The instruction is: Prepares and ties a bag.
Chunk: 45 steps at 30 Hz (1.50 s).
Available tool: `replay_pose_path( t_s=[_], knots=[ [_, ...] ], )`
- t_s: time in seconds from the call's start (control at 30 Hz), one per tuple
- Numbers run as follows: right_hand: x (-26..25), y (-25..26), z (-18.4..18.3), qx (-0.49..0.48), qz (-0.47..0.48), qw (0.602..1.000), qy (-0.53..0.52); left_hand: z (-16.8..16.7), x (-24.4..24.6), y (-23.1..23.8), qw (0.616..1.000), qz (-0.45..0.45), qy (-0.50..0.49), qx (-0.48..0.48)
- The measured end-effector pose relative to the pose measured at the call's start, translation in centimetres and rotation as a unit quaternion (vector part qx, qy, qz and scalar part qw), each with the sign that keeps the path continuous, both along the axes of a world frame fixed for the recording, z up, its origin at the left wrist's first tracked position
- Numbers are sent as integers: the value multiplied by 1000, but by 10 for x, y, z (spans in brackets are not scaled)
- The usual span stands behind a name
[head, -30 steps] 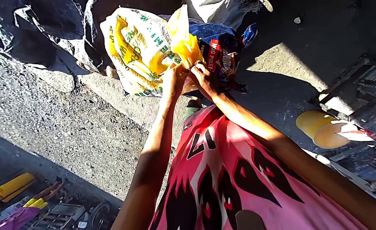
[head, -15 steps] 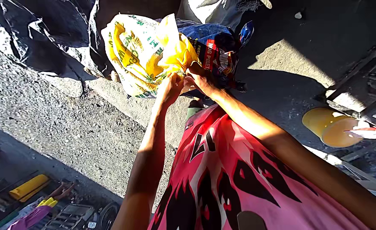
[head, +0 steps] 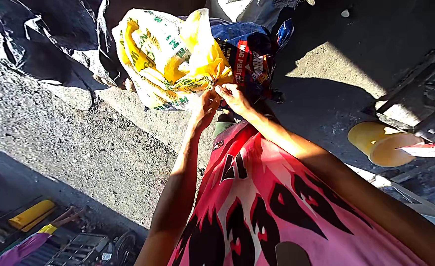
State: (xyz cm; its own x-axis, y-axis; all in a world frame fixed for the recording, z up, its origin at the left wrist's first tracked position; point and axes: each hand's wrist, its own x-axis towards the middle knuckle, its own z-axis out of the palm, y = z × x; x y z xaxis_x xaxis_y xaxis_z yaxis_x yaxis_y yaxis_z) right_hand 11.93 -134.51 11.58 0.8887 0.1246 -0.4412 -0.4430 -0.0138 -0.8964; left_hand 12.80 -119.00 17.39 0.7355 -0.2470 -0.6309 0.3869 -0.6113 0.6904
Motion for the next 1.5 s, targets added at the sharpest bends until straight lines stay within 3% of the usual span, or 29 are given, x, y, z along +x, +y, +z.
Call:
replay_pose_path(
  t_s=[0.07, 0.17, 0.27, 0.33, 0.47, 0.57, 0.67, 0.8, 0.9, 1.03, 1.1, 1.17, 1.3, 1.5],
  knots=[
    [-2, 8, 0, 43, 3, 998, 50, -8, -11, -7, 1000, 1, -11, -11],
    [0, 12, -8, 85, -27, 995, 44, 0, -11, -1, 999, 1, -38, 16],
    [4, -1, 2, 100, 8, 993, 69, 15, -5, 8, 992, 42, -92, 75],
    [4, -7, 13, 115, 31, 986, 116, 12, 0, 10, 990, 75, -70, 94],
    [2, -20, 32, 117, 58, 969, 209, 11, 8, -13, 967, 237, 89, -3],
    [-19, -32, 42, 164, 62, 970, 168, 10, 5, -17, 957, 266, 96, -65],
    [-25, -43, 92, 94, 116, 974, 172, 16, -3, -20, 949, 285, 103, -89],
    [-21, -49, 90, 34, 201, 967, 155, 10, -11, -24, 929, 314, 114, -160],
    [-8, -48, 65, -16, 265, 961, 80, 8, -11, -28, 914, 310, 148, -216],
    [22, -54, 65, -123, 422, 897, -41, 3, -17, -21, 891, 288, 187, -297],
    [40, -54, 85, -174, 523, 834, -31, -3, -27, -23, 879, 336, 169, -292],
    [49, -52, 87, -186, 562, 805, -48, -8, -30, -27, 861, 391, 154, -287],
    [45, -66, 68, -173, 540, 817, -104, -12, -25, -43, 848, 395, 159, -316],
    [43, -77, 74, -81, 457, 884, -57, -24, -40, -48, 839, 402, 66, -362]
  ],
)
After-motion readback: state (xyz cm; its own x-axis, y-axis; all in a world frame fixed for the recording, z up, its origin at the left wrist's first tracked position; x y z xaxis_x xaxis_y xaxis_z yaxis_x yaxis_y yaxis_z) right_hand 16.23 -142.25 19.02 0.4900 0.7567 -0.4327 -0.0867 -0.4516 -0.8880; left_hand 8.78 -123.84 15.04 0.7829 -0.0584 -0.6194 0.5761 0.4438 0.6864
